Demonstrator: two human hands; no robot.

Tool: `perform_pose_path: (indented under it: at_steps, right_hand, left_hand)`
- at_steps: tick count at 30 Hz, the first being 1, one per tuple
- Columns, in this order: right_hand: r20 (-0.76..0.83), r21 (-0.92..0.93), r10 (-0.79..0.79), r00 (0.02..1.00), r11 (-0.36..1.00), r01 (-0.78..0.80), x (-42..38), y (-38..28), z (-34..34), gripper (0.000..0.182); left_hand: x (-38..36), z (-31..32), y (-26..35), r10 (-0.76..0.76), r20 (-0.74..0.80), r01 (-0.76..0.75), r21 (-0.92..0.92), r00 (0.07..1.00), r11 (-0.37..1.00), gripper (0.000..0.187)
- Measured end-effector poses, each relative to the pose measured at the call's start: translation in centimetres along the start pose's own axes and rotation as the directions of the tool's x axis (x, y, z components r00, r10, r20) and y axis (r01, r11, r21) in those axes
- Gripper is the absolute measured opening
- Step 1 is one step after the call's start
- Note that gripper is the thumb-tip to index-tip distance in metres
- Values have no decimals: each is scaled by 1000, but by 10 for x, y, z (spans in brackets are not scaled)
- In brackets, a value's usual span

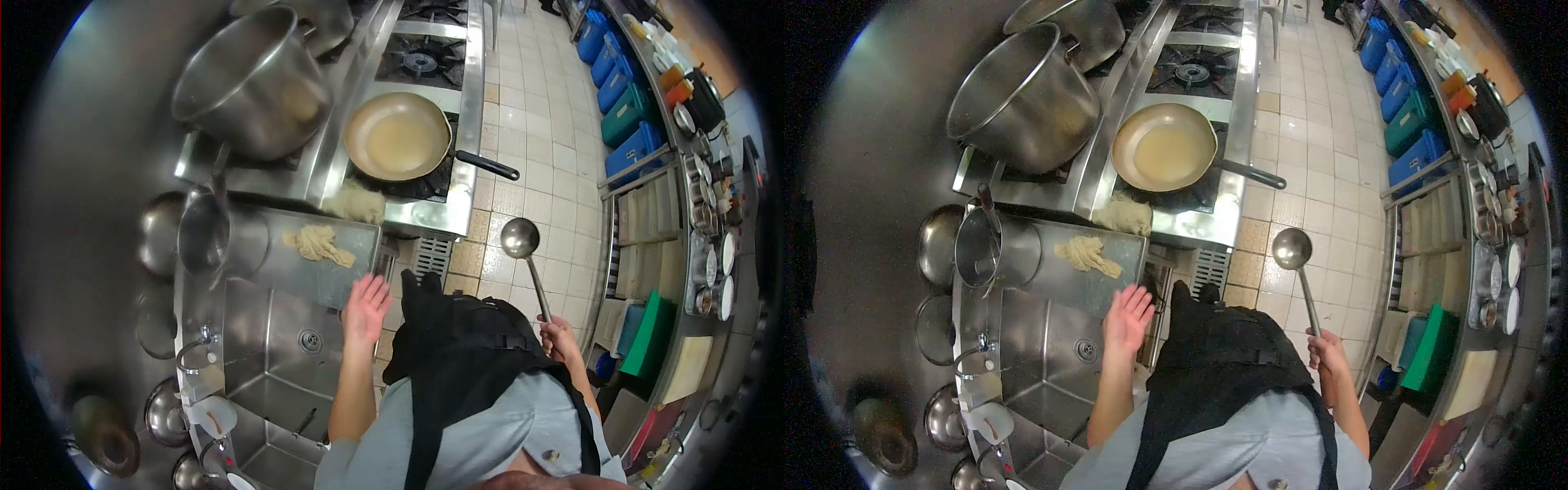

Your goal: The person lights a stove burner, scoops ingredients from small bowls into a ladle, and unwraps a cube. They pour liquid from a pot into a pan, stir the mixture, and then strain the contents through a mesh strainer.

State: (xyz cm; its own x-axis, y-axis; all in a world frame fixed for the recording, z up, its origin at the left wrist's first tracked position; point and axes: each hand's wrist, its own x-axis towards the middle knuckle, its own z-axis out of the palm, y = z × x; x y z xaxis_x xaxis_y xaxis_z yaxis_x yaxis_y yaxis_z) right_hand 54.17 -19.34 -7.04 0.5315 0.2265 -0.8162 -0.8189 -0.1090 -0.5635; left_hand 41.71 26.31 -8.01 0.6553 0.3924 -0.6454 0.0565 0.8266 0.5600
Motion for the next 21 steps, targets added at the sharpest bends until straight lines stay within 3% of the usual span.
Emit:
perform_pose_path:
  at_steps: [6,13,14,15,18,19,21]
  right_hand:
    - [-155,176,-70,985,980,97,-7,-33,0,30]
    - [-324,144,-176,929,962,232,10,-75,-40,32]
    - [-338,140,-164,927,965,222,16,-82,-53,34]
    - [-332,147,-163,929,964,222,22,-90,-62,34]
    - [-344,118,-176,922,966,229,42,-121,-93,37]
    - [-298,135,-215,930,955,264,58,-123,-117,37]
    - [-242,50,-231,942,967,250,81,-153,-148,36]
  left_hand:
    - [114,119,-10,-113,120,102,95,986,990,68]
    - [214,245,-74,-249,168,224,153,954,963,81]
    - [224,259,-85,-222,146,200,150,964,968,66]
    - [230,268,-90,-217,143,194,157,966,968,66]
    - [234,301,-111,-73,148,91,-118,986,989,34]
    - [230,311,-116,-5,73,17,-164,997,986,33]
    - [242,313,-140,224,-184,-223,24,957,974,26]
